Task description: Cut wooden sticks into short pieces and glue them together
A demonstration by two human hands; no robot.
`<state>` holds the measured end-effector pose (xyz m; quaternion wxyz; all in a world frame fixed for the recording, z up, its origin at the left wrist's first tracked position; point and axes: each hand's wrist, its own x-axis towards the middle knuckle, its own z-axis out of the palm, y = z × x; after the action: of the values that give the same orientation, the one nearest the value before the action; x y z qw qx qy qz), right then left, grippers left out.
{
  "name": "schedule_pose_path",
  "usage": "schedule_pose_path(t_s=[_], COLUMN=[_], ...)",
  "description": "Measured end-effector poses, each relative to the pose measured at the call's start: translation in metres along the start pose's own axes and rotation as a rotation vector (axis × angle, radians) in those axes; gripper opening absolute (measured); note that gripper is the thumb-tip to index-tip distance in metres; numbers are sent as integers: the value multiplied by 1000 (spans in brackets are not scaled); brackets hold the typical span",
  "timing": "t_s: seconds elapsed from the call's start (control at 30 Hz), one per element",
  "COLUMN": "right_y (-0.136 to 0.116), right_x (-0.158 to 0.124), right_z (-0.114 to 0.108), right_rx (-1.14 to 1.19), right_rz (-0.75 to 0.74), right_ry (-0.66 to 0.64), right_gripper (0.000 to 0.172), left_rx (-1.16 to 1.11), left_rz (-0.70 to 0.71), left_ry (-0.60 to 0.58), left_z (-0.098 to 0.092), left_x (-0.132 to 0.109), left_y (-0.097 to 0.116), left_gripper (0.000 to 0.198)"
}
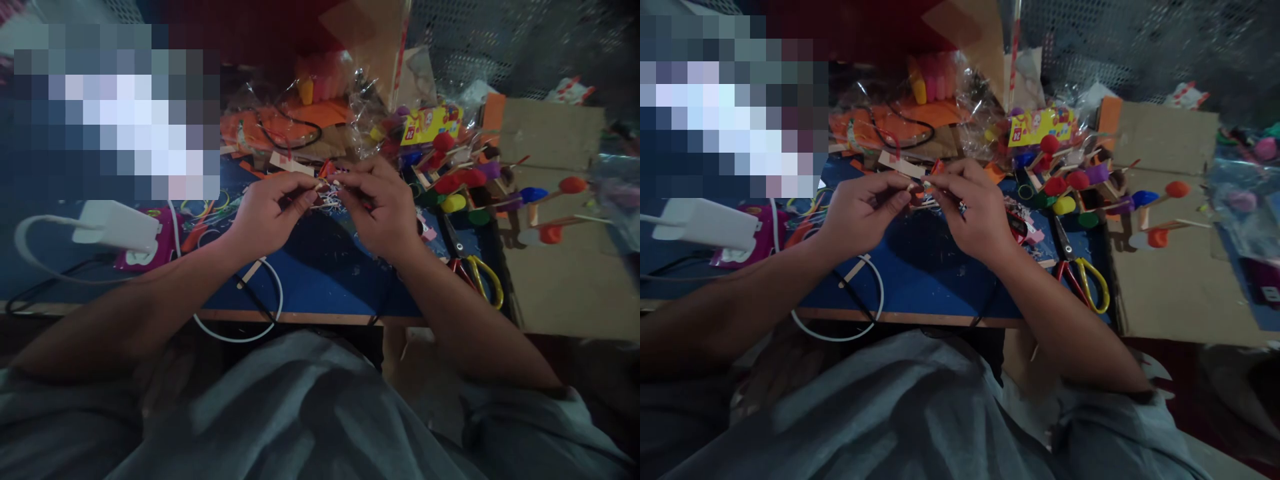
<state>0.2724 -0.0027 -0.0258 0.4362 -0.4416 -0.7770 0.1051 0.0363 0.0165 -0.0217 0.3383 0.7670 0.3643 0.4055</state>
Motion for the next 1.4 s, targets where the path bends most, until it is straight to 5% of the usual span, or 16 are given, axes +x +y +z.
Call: schedule_pose_path(t_s=[0.4, 0.63, 0.8, 1.03, 1.27, 1.4], right_y=[-13, 0, 8, 0, 31, 54], right_x=[-1, 5, 14, 31, 23, 9], right_z=[-3, -9, -12, -45, -75, -61], right_rx=[127, 59, -39, -66, -488, -646], right_rz=[-20, 257, 314, 288, 249, 222], right_ry=[42, -163, -247, -181, -519, -504], right_gripper=[18, 35, 30, 23, 12, 17], left_rx=[-91, -40, 118, 228, 268, 291], left_rz=[-15, 18, 16, 12, 36, 36], left_ry=[45, 73, 76, 61, 31, 1], left_z=[4, 4, 4, 2, 0, -2], left_x=[-3, -1, 1, 3, 5, 6], left_y=[3, -6, -18, -14, -17, -16], left_gripper=[51, 39, 29, 28, 24, 28])
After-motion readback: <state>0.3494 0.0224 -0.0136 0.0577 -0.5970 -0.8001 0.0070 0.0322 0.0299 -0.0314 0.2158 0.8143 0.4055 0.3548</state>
